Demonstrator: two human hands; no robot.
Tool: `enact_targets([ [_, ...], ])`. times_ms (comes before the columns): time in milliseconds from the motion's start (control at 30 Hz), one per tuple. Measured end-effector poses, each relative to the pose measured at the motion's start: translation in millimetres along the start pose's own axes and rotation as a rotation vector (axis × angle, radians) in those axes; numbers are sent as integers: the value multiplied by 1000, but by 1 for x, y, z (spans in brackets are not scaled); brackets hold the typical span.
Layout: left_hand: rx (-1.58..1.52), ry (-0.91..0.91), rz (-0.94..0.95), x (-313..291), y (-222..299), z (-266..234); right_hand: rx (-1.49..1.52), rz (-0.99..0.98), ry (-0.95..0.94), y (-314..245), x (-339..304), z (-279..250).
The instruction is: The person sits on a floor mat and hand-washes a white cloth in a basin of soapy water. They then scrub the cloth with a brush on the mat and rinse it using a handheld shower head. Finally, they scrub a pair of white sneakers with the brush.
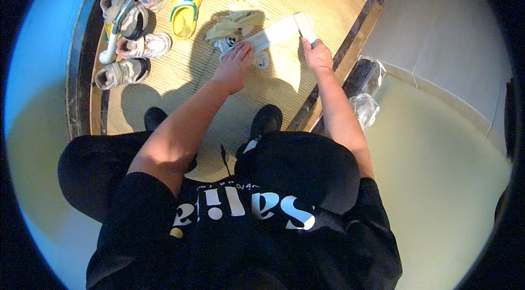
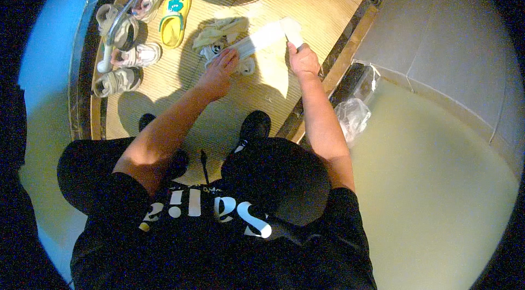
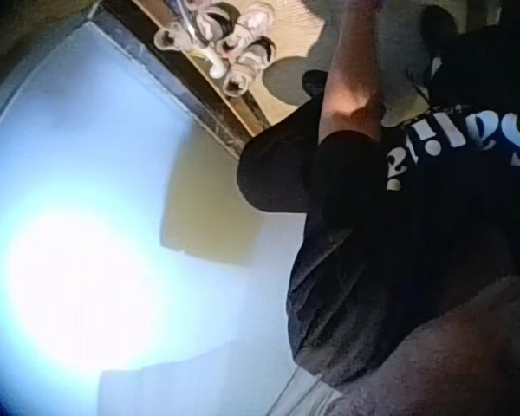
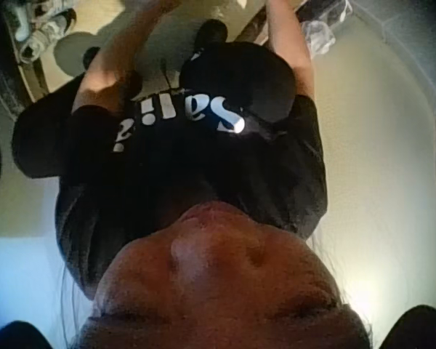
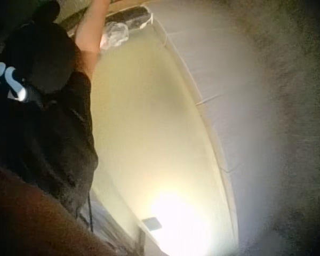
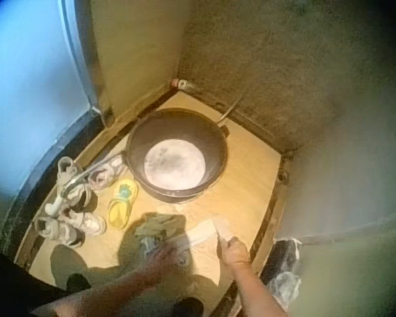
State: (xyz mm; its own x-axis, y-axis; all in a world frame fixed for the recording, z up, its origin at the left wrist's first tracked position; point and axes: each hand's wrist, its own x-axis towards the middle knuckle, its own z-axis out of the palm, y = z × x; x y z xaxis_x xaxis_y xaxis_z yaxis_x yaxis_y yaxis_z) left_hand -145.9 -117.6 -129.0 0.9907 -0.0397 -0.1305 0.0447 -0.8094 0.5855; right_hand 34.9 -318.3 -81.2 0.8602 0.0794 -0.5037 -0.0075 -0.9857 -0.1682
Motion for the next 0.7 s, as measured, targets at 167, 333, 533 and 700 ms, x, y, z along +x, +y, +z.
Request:
enact_targets([
  [167, -11, 62, -99, 27, 17, -54, 158, -47, 2, -38, -20, -8],
  [333, 110, 325, -176, 56, -27, -70, 235, -134, -64, -45, -26, -2],
  [533, -179, 405, -6, 84, 1, -87, 875, 28, -34, 4, -8, 36],
  [700, -252, 436, 88, 77, 67, -86, 1041, 156, -17, 16, -9, 35],
])
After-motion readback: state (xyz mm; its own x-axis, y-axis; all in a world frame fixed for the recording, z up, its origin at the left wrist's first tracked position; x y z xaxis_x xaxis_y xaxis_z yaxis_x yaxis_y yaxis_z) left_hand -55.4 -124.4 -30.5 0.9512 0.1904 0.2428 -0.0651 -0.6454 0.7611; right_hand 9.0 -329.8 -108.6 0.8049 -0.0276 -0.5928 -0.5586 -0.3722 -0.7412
